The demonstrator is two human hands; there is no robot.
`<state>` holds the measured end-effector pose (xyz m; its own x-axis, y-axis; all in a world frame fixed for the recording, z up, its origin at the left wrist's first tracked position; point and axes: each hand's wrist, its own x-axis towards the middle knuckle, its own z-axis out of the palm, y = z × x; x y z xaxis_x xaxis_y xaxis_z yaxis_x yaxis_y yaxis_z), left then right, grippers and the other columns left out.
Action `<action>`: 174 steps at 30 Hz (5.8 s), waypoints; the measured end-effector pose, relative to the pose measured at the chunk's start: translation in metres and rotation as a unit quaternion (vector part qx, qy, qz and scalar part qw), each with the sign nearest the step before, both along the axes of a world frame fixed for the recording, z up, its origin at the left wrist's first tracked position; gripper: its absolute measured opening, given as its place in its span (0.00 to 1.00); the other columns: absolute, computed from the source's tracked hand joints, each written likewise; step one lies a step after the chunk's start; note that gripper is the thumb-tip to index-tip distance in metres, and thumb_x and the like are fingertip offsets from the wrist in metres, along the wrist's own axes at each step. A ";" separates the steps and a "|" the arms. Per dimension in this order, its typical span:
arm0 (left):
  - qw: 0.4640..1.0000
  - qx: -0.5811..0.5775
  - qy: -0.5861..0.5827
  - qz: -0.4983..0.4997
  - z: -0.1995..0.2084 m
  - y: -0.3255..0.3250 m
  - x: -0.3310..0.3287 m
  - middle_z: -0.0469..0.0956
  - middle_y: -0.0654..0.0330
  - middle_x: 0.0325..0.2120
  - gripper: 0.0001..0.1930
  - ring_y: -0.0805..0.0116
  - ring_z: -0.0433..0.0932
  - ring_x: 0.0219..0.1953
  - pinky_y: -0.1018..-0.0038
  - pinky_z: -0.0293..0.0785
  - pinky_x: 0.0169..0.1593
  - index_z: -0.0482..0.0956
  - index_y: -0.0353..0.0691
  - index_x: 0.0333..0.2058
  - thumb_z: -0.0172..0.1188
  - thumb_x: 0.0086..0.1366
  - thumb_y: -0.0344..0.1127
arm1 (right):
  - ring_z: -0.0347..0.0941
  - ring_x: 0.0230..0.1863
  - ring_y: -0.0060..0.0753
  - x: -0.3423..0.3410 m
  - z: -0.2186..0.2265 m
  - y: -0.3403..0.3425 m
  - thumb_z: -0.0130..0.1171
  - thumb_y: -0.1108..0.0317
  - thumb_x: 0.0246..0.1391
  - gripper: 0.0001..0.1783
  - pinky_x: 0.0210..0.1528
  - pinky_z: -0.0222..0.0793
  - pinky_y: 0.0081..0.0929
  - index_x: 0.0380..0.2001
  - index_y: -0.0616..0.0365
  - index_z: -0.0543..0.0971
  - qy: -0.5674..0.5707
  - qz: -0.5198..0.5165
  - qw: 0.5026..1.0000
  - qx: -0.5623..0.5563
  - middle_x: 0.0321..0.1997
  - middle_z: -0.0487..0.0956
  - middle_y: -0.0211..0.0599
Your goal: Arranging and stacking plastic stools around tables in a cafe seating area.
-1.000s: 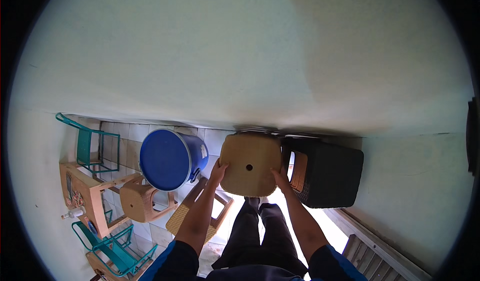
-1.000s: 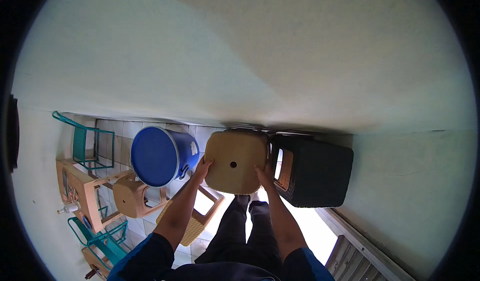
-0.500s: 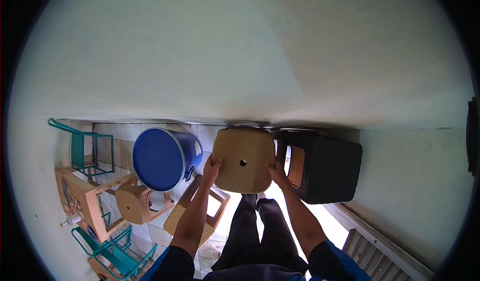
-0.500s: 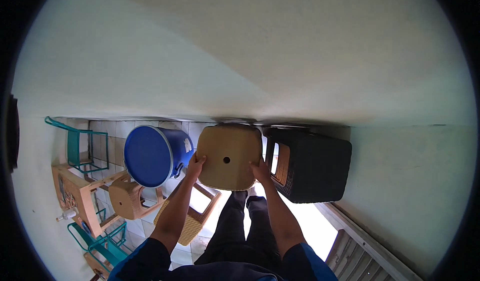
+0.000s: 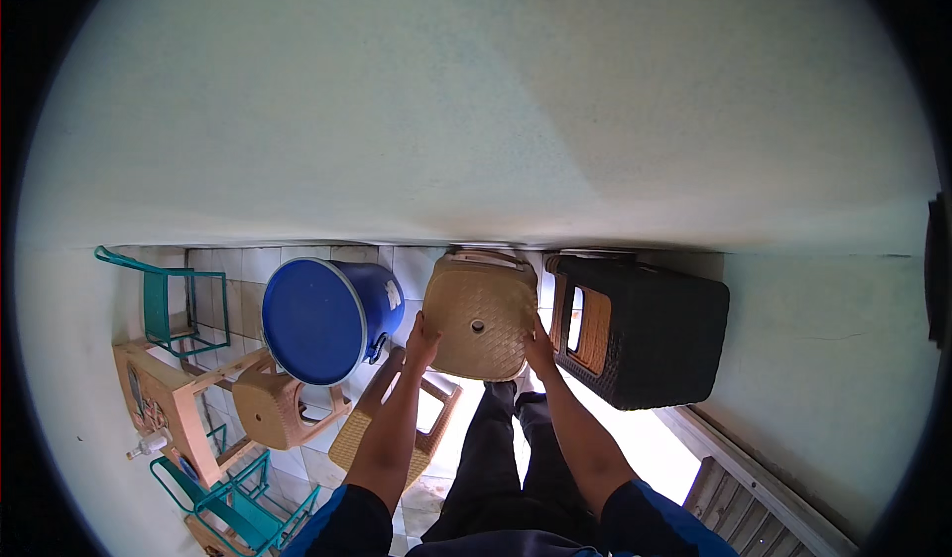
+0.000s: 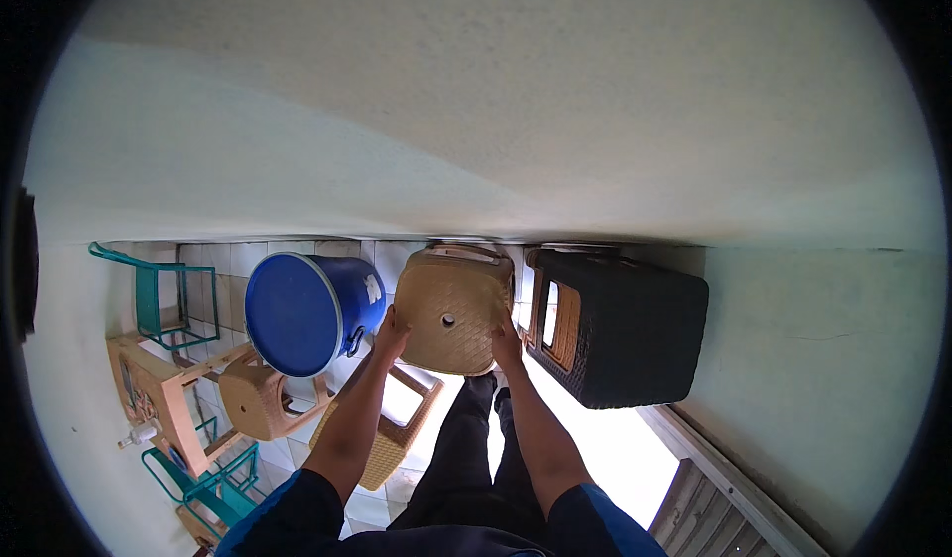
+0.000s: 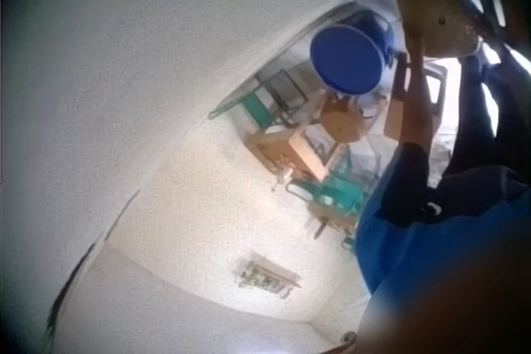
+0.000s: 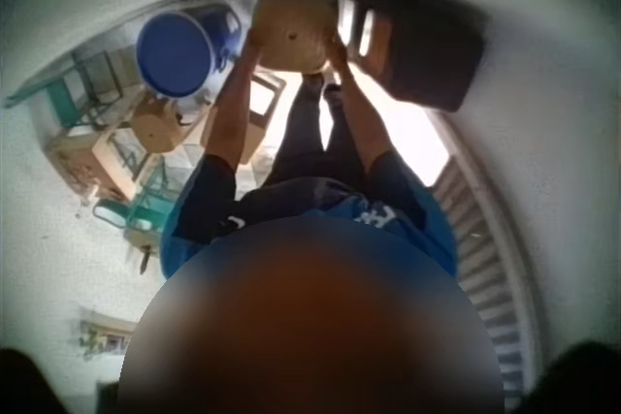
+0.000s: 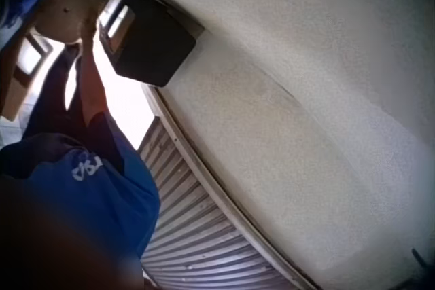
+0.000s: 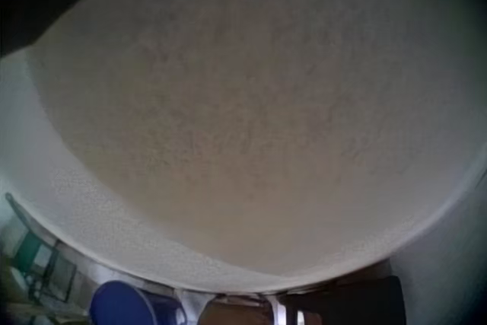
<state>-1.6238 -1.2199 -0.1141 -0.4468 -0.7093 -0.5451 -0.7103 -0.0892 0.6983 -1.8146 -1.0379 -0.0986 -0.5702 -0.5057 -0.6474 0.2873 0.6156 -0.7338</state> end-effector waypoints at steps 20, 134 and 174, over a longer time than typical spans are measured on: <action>0.999 0.024 -0.027 0.001 -0.015 0.042 -0.030 0.60 0.53 0.50 0.39 0.65 0.62 0.49 0.77 0.58 0.51 0.41 0.38 0.56 0.53 0.48 0.25 | 0.61 0.51 0.43 -0.038 -0.028 0.033 0.42 0.80 0.40 0.31 0.49 0.57 0.29 0.53 0.55 0.56 0.158 0.051 0.984 0.069 0.49 0.65 0.48; 0.357 0.262 0.169 0.880 0.143 0.734 0.442 0.74 0.56 0.24 0.11 0.61 0.75 0.23 0.65 0.70 0.22 0.71 0.35 0.27 0.44 0.53 0.36 | 0.69 0.26 0.33 0.623 0.086 0.083 0.48 0.61 0.46 0.12 0.29 0.65 0.30 0.25 0.59 0.74 0.110 0.972 0.205 -0.037 0.25 0.74 0.41; 0.298 0.113 0.187 0.929 0.165 0.719 0.931 0.72 0.58 0.23 0.11 0.65 0.75 0.25 0.70 0.71 0.24 0.70 0.34 0.25 0.44 0.50 0.37 | 0.69 0.31 0.36 1.173 0.134 0.122 0.47 0.63 0.44 0.12 0.31 0.66 0.33 0.29 0.58 0.74 0.184 0.952 0.215 0.118 0.29 0.74 0.39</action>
<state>-0.6929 -0.5013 0.0506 0.5430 0.1142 -0.8319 0.8365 -0.1603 0.5240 -0.6414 -0.9164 0.0358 0.4890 -0.0279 -0.8719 -0.7013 -0.6070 -0.3739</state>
